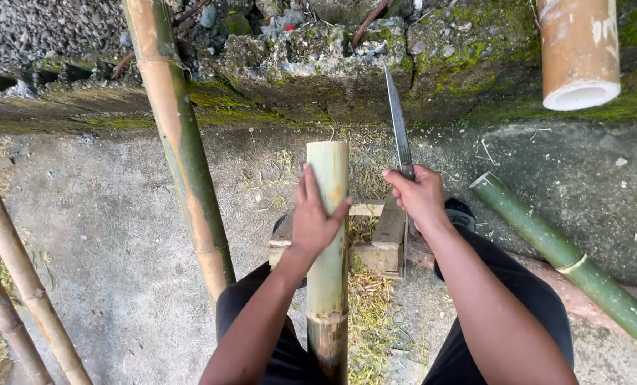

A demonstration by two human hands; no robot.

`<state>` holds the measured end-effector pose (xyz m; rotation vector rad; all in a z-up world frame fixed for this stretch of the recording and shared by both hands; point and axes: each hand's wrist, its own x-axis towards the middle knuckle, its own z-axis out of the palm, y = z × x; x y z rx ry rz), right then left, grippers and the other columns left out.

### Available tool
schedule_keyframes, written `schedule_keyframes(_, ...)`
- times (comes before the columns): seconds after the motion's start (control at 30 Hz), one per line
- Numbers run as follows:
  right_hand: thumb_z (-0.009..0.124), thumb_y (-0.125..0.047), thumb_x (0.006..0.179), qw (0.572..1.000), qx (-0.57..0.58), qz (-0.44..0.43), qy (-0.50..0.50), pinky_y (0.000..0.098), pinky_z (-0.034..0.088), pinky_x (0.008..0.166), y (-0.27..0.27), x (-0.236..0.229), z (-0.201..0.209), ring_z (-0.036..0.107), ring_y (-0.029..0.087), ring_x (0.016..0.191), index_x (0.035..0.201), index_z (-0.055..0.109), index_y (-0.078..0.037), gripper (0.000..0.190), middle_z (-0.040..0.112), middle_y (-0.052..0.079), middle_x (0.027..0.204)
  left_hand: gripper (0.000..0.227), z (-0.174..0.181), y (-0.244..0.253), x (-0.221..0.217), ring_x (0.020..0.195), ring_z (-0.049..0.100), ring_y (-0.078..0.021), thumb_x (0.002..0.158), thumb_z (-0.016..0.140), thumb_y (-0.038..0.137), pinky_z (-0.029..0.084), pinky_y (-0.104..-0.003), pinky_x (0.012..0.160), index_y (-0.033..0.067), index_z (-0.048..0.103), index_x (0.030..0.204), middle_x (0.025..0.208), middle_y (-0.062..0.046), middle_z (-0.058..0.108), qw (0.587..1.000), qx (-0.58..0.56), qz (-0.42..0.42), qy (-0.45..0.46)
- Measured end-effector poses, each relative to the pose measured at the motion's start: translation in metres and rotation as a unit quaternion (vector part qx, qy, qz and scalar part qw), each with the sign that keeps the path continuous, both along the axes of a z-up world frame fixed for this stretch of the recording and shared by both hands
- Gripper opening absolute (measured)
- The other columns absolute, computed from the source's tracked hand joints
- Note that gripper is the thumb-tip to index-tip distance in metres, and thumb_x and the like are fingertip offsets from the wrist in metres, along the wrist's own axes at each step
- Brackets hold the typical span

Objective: The recorder uses a knife to carve and shave the surface of a bamboo pole.

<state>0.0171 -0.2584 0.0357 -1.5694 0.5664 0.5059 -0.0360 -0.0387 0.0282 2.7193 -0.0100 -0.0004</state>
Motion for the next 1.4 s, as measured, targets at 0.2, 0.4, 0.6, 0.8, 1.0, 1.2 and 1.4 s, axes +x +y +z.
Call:
schedule_keyframes(0.2,0.080,-0.022,0.087,1.000,0.017,-0.002,-0.006,0.0225,0.041,0.043,0.006,-0.007,0.004,0.050,0.006,0.048,0.080,0.066,-0.010,0.019,0.060,-0.001,0.064,0.076,-0.023,0.072,0.022,0.111,0.071,-0.0491,0.113,0.026,0.058,0.056,-0.056,0.096,-0.0043,0.065,0.131,0.122,-0.038,0.072,0.912,-0.116,0.233,0.315)
schedule_keyframes(0.4,0.081,-0.023,0.086,1.000,0.001,-0.005,-0.009,0.0231,0.042,0.044,0.004,-0.002,-0.010,0.051,0.006,0.048,0.080,0.065,-0.009,0.023,0.060,-0.001,0.064,0.091,-0.009,0.019,0.012,0.132,0.044,-0.0554,0.102,0.052,0.051,0.040,-0.056,0.107,-0.0118,0.017,0.158,0.154,-0.043,0.033,0.986,-0.161,0.033,0.025)
schedule_keyframes(0.6,0.081,-0.023,0.088,1.000,0.007,0.001,-0.015,0.0232,0.041,0.044,0.011,-0.001,-0.006,0.051,0.006,0.048,0.081,0.066,-0.008,0.022,0.060,-0.001,0.064,0.089,-0.084,0.049,0.049,0.127,0.069,-0.0378,0.111,0.032,0.069,0.048,-0.042,0.111,-0.0068,0.056,0.152,0.140,-0.033,0.068,0.866,-0.357,0.264,0.232)
schedule_keyframes(0.8,0.080,-0.024,0.088,1.000,0.004,0.001,-0.008,0.0241,0.040,0.043,0.011,0.000,-0.007,0.051,0.006,0.048,0.083,0.068,-0.008,0.020,0.060,-0.001,0.064,0.101,0.038,0.010,0.046,0.120,0.065,-0.0413,0.084,0.047,0.065,0.057,-0.046,0.094,0.0009,0.017,0.157,0.147,-0.026,0.049,0.907,-0.321,0.206,0.178)
schedule_keyframes(1.0,0.079,-0.022,0.090,1.000,0.000,0.007,-0.013,0.0232,0.040,0.043,0.012,0.001,-0.006,0.051,0.006,0.048,0.084,0.068,-0.008,0.019,0.060,-0.002,0.064,0.099,-0.005,0.002,0.026,0.128,0.056,-0.0475,0.095,0.047,0.068,0.048,-0.048,0.106,-0.0023,0.017,0.159,0.150,-0.034,0.043,0.967,-0.139,0.168,0.135)
schedule_keyframes(1.2,0.079,-0.025,0.090,1.000,0.002,0.004,-0.022,0.0242,0.040,0.040,0.012,-0.002,-0.015,0.050,0.006,0.045,0.079,0.064,-0.008,0.025,0.058,-0.002,0.061,0.091,-0.051,0.020,0.016,0.122,0.068,-0.0427,0.104,0.027,0.071,0.050,-0.046,0.107,-0.0005,0.050,0.154,0.131,-0.034,0.068,0.873,-0.330,0.300,0.196)
schedule_keyframes(1.4,0.077,-0.035,0.092,0.999,0.003,0.006,-0.040,0.0249,0.038,0.039,0.012,-0.001,-0.013,0.045,0.006,0.043,0.074,0.061,-0.008,0.036,0.053,-0.002,0.058,0.115,0.028,-0.009,-0.034,0.121,0.059,-0.0480,0.084,0.064,0.064,0.054,-0.047,0.097,-0.0143,0.018,0.154,0.144,-0.038,0.045,0.966,-0.125,0.166,0.152)
